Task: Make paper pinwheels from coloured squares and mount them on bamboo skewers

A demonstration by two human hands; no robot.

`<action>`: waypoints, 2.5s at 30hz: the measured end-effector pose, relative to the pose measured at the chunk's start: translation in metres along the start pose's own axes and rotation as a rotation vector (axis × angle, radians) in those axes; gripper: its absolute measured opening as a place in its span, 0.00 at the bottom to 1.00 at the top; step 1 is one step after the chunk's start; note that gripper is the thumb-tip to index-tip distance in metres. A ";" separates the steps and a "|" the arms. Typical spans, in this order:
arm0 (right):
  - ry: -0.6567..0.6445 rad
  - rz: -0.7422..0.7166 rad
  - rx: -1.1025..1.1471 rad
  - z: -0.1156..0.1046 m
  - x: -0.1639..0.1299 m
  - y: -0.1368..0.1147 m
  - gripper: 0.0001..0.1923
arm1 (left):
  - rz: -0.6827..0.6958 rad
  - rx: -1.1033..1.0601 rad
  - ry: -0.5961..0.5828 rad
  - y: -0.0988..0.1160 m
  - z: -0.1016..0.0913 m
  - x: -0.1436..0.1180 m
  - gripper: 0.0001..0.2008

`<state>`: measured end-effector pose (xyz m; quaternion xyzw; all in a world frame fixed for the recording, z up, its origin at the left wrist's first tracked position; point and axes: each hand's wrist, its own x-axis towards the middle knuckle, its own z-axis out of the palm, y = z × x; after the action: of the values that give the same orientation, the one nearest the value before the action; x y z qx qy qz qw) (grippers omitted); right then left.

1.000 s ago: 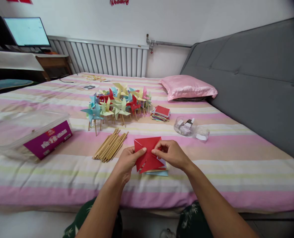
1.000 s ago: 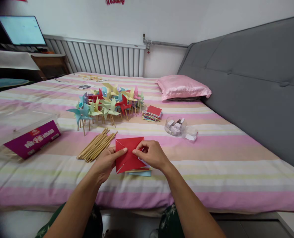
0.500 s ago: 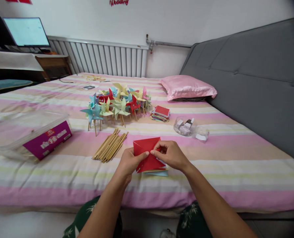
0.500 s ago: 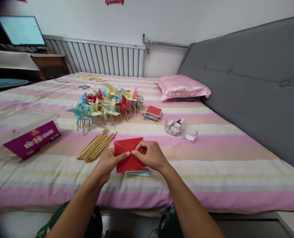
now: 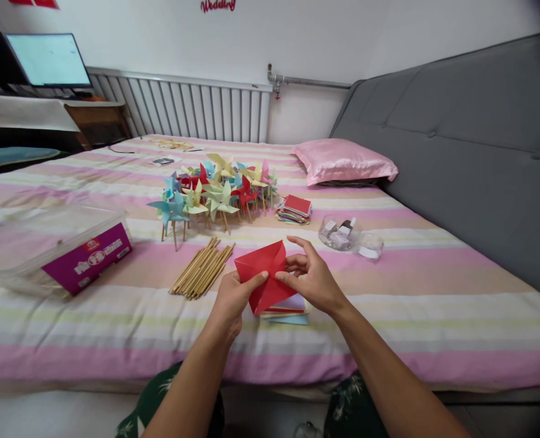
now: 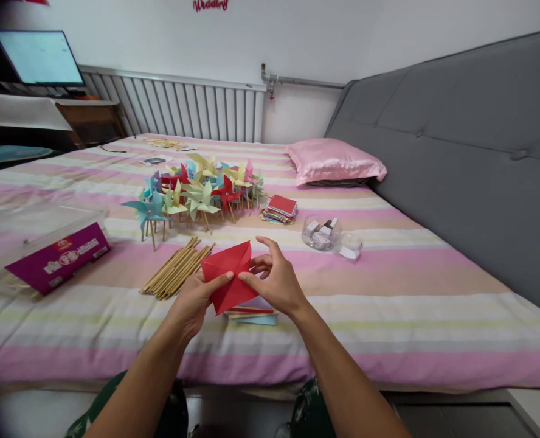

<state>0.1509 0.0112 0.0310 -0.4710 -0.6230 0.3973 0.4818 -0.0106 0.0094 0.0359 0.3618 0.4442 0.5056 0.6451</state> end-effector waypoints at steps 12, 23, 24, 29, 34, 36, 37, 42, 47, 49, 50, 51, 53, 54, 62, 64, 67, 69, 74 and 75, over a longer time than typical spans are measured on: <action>-0.038 0.107 0.230 0.001 0.002 0.002 0.31 | -0.014 -0.007 -0.053 -0.001 -0.001 -0.001 0.15; 0.004 0.158 0.246 0.000 0.002 0.002 0.28 | 0.003 0.033 -0.065 -0.004 -0.002 0.000 0.16; 0.008 0.159 0.242 0.000 0.002 0.001 0.27 | 0.003 0.033 -0.067 -0.004 -0.002 0.000 0.16; 0.023 0.155 0.217 0.000 0.002 0.001 0.26 | 0.000 0.030 -0.067 -0.005 -0.001 0.001 0.16; 0.023 0.147 0.199 0.002 0.002 0.001 0.26 | 0.015 0.033 -0.040 -0.005 -0.001 0.001 0.16; 0.030 0.125 0.185 0.002 0.002 0.001 0.27 | 0.019 0.020 -0.019 -0.005 -0.001 0.002 0.16; 0.038 0.106 0.170 0.002 0.002 0.001 0.28 | 0.019 0.008 -0.005 -0.005 -0.001 0.002 0.16; 0.181 -0.086 0.005 0.001 0.002 0.000 0.25 | 0.033 -0.107 0.145 0.000 -0.003 0.005 0.16; 0.258 -0.248 -0.105 0.004 -0.004 -0.007 0.10 | 0.030 -0.245 0.227 0.004 -0.007 0.007 0.15; 0.121 -0.243 -0.127 0.006 -0.007 -0.009 0.10 | 0.024 -0.290 0.235 0.005 -0.008 0.008 0.14; 0.032 -0.235 -0.135 0.007 -0.008 -0.010 0.12 | 0.016 -0.309 0.235 0.006 -0.009 0.008 0.14; -0.050 -0.229 -0.139 0.008 -0.009 -0.010 0.14 | 0.007 -0.324 0.232 0.006 -0.009 0.009 0.14; -0.157 -0.228 -0.147 0.010 -0.009 -0.008 0.18 | -0.018 -0.341 0.216 0.007 -0.009 0.009 0.12; -0.179 -0.231 -0.152 0.011 -0.009 -0.007 0.19 | -0.030 -0.345 0.206 0.007 -0.009 0.009 0.12; -0.183 -0.204 -0.077 0.011 -0.006 -0.002 0.13 | -0.064 -0.331 0.120 0.003 -0.006 0.006 0.12; -0.170 -0.199 -0.042 0.011 -0.006 -0.003 0.11 | -0.059 -0.322 0.098 0.003 -0.006 0.005 0.13; -0.147 -0.173 0.004 0.011 -0.006 -0.004 0.07 | -0.052 -0.303 0.061 0.003 -0.005 0.004 0.13; -0.124 -0.150 0.011 0.012 -0.006 -0.004 0.07 | -0.051 -0.300 0.056 0.002 -0.005 0.004 0.13; -0.052 -0.096 0.053 0.015 -0.005 -0.006 0.10 | -0.019 -0.316 0.064 0.000 -0.002 0.004 0.12; -0.035 -0.082 0.062 0.016 -0.005 -0.007 0.10 | -0.011 -0.316 0.067 0.000 -0.001 0.003 0.12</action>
<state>0.1346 0.0043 0.0328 -0.4229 -0.6376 0.4046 0.5009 -0.0113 0.0125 0.0349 0.2361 0.3823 0.5774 0.6817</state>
